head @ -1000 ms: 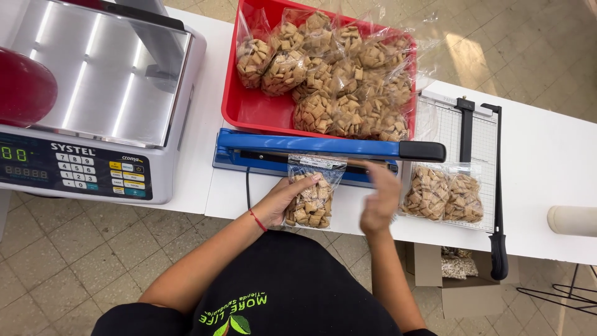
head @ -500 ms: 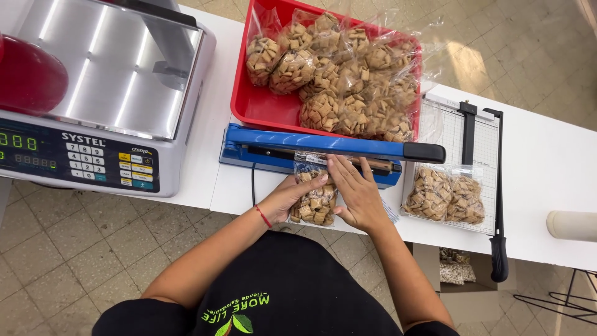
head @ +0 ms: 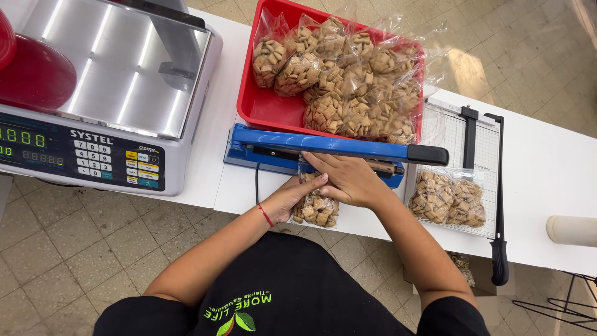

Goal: Sealing small plastic bags containing snacks using a manual impulse heat sealer on a work counter.

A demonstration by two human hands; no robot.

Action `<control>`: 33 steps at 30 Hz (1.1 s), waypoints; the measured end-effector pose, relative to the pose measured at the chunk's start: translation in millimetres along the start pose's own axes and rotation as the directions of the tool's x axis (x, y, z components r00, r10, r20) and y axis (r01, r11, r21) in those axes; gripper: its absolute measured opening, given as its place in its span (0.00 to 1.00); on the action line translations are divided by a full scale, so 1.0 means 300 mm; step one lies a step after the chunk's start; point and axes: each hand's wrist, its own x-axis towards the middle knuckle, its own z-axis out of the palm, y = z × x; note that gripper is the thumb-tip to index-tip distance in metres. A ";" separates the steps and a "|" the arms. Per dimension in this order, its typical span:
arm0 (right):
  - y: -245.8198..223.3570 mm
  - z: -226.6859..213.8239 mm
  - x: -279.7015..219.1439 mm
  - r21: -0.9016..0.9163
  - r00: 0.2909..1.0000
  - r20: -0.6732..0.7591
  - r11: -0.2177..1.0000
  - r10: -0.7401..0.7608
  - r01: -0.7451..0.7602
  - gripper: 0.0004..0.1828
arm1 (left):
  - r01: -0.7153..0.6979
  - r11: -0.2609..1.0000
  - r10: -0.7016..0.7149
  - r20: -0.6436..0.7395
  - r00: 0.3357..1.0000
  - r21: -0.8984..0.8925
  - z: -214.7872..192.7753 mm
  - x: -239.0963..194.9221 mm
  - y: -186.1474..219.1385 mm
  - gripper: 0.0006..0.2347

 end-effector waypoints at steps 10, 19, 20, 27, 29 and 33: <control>0.038 0.070 -0.178 -0.448 0.982 -0.163 0.880 0.096 -0.160 0.53 | 0.050 0.973 -0.029 -0.094 0.995 0.227 0.105 -0.092 0.108 0.36; -0.032 0.004 -0.130 0.015 0.653 -0.688 0.905 0.318 -0.425 0.10 | 0.090 0.971 -0.067 -0.105 0.992 0.223 0.134 -0.117 0.133 0.44; -0.043 -0.002 -0.113 0.126 0.633 -0.659 0.890 0.406 -0.439 0.08 | 0.092 0.968 -0.067 -0.113 0.991 0.233 0.142 -0.121 0.137 0.44; -0.003 0.061 -0.099 0.516 0.538 -0.481 0.720 0.692 -0.465 0.14 | 0.077 0.971 -0.054 -0.104 0.993 0.226 0.164 -0.143 0.150 0.44; 0.021 0.070 -0.122 0.576 0.523 -0.425 0.666 0.739 -0.474 0.13 | 0.084 0.972 -0.059 -0.116 0.991 0.221 0.163 -0.145 0.145 0.43; 0.045 0.073 -0.149 0.612 0.532 -0.350 0.619 0.771 -0.493 0.08 | 0.105 0.974 -0.076 -0.149 0.986 0.199 0.159 -0.151 0.143 0.39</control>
